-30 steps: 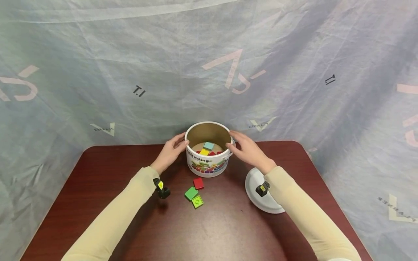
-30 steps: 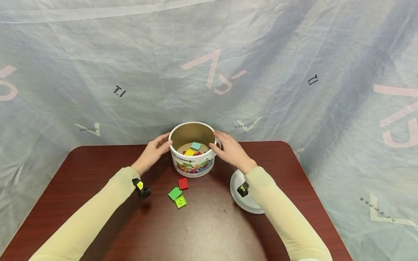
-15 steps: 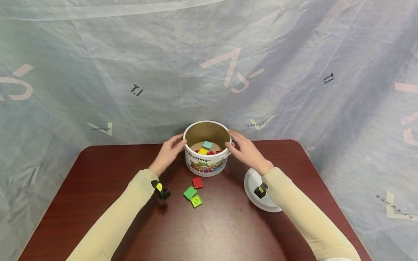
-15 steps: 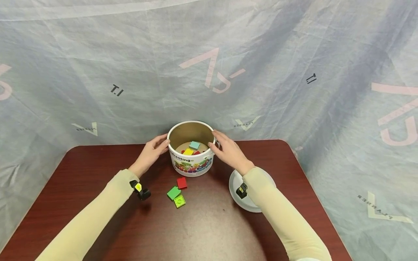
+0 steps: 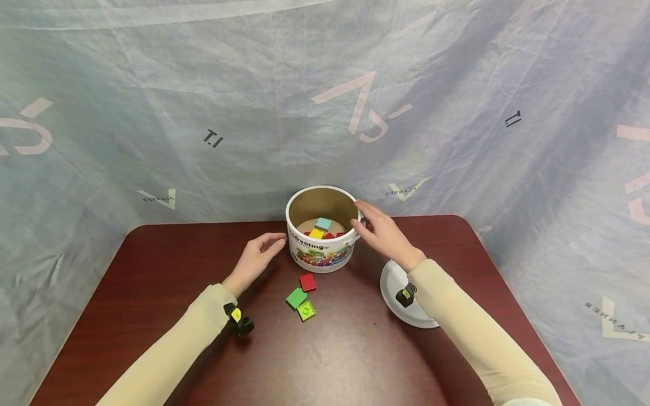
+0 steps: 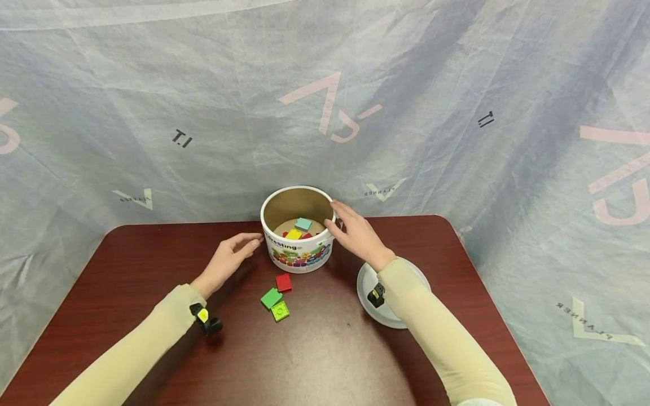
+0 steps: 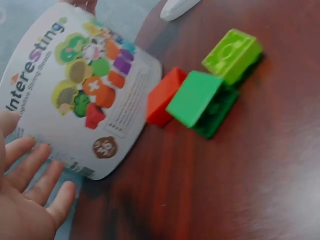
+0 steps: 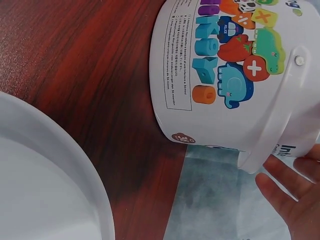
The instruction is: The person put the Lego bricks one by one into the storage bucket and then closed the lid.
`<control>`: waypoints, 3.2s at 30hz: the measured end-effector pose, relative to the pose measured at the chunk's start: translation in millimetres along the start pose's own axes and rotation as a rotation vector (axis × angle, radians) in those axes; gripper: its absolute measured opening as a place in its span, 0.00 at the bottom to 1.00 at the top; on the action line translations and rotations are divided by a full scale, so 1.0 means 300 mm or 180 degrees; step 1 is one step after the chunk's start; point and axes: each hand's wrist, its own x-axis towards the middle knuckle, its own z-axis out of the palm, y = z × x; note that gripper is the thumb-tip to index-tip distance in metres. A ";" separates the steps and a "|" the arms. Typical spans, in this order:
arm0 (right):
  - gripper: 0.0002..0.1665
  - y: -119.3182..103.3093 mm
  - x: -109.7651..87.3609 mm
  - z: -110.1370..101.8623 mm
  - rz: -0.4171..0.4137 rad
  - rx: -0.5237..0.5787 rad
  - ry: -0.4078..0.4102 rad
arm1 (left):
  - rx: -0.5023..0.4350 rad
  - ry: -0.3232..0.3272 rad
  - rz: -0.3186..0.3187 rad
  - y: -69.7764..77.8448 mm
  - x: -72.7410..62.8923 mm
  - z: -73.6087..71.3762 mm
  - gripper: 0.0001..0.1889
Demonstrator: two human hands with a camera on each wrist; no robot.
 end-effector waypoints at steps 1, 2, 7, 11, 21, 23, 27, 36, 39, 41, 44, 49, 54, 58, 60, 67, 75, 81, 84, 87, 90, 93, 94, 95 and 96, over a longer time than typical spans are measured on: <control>0.36 0.000 0.000 0.000 -0.0002 0.0000 0.0004 | 0.0041 0.0009 0.0043 -0.003 -0.008 0.003 0.21; 0.36 0.001 0.001 0.000 -0.0001 -0.0005 0.0006 | 0.0045 -0.0011 0.0090 -0.003 -0.018 0.008 0.21; 0.36 0.000 0.001 -0.002 0.0018 0.0011 0.0002 | 0.0065 -0.0228 0.0309 -0.004 -0.060 0.033 0.21; 0.36 -0.002 0.000 -0.001 0.0017 0.0033 0.0008 | 0.0213 -0.0496 0.0324 -0.024 -0.086 0.046 0.21; 0.36 -0.002 -0.002 -0.001 0.0024 0.0058 0.0011 | 0.0907 -0.1210 0.0803 -0.066 -0.122 0.052 0.21; 0.36 -0.002 -0.002 -0.002 0.0016 0.0064 0.0024 | 0.1068 -0.1318 0.0902 -0.071 -0.126 0.051 0.22; 0.35 -0.001 -0.002 -0.001 0.0003 0.0068 0.0039 | 0.1294 -0.1505 0.0967 -0.078 -0.132 0.049 0.25; 0.36 0.005 -0.006 0.006 0.0037 0.0116 0.0026 | 0.1492 -0.1709 0.0845 -0.075 -0.141 0.052 0.26; 0.36 0.006 -0.008 0.007 0.0051 0.0118 0.0032 | 0.1503 -0.1750 0.0851 -0.070 -0.143 0.059 0.27; 0.36 0.007 -0.009 0.008 0.0050 0.0127 0.0033 | 0.1502 -0.1759 0.0872 -0.067 -0.144 0.063 0.27; 0.35 0.006 -0.011 0.009 0.0045 0.0138 0.0029 | 0.1524 -0.1753 0.0866 -0.065 -0.146 0.068 0.26; 0.35 0.006 -0.013 0.011 0.0058 0.0152 0.0016 | 0.1531 -0.1692 0.0848 -0.073 -0.149 0.067 0.27; 0.35 0.011 -0.016 0.012 0.0081 0.0190 0.0016 | 0.1418 -0.1594 0.0848 -0.085 -0.152 0.064 0.26; 0.34 0.015 -0.018 0.014 0.0071 0.0209 0.0030 | 0.1375 -0.1514 0.0799 -0.085 -0.157 0.065 0.24; 0.35 0.016 -0.017 0.016 0.0068 0.0216 0.0026 | 0.1376 -0.1499 0.0780 -0.079 -0.160 0.063 0.23; 0.34 0.014 -0.010 0.015 0.0055 0.0208 0.0068 | 0.1308 -0.1456 0.0858 -0.023 -0.160 0.045 0.22; 0.35 0.012 -0.008 0.016 0.0034 0.0076 0.0071 | 0.1321 -0.1321 0.0984 0.102 -0.151 0.015 0.24; 0.35 0.005 -0.010 0.021 0.0006 0.0042 0.0092 | 0.1390 -0.1154 0.1298 0.187 -0.124 -0.013 0.24; 0.35 0.007 -0.009 0.022 0.0001 0.0057 0.0085 | 0.1424 -0.1048 0.1378 0.227 -0.100 -0.028 0.23; 0.35 0.008 -0.006 0.024 -0.0012 0.0058 0.0083 | 0.1474 -0.0883 0.1450 0.267 -0.072 -0.044 0.24; 0.35 0.008 -0.006 0.024 -0.0014 0.0047 0.0093 | 0.1511 -0.0695 0.1550 0.301 -0.031 -0.057 0.24; 0.35 0.010 -0.008 0.023 0.0002 0.0041 0.0089 | 0.1567 -0.0524 0.1627 0.323 0.026 -0.061 0.24; 0.35 0.010 -0.008 0.022 0.0009 0.0042 0.0088 | 0.1579 -0.0489 0.1629 0.329 0.047 -0.061 0.24; 0.35 0.011 -0.009 0.022 0.0015 0.0045 0.0088 | 0.1598 -0.0458 0.1612 0.336 0.067 -0.059 0.25; 0.35 0.011 -0.010 0.022 0.0019 0.0049 0.0088 | 0.1629 -0.0433 0.1574 0.343 0.087 -0.057 0.24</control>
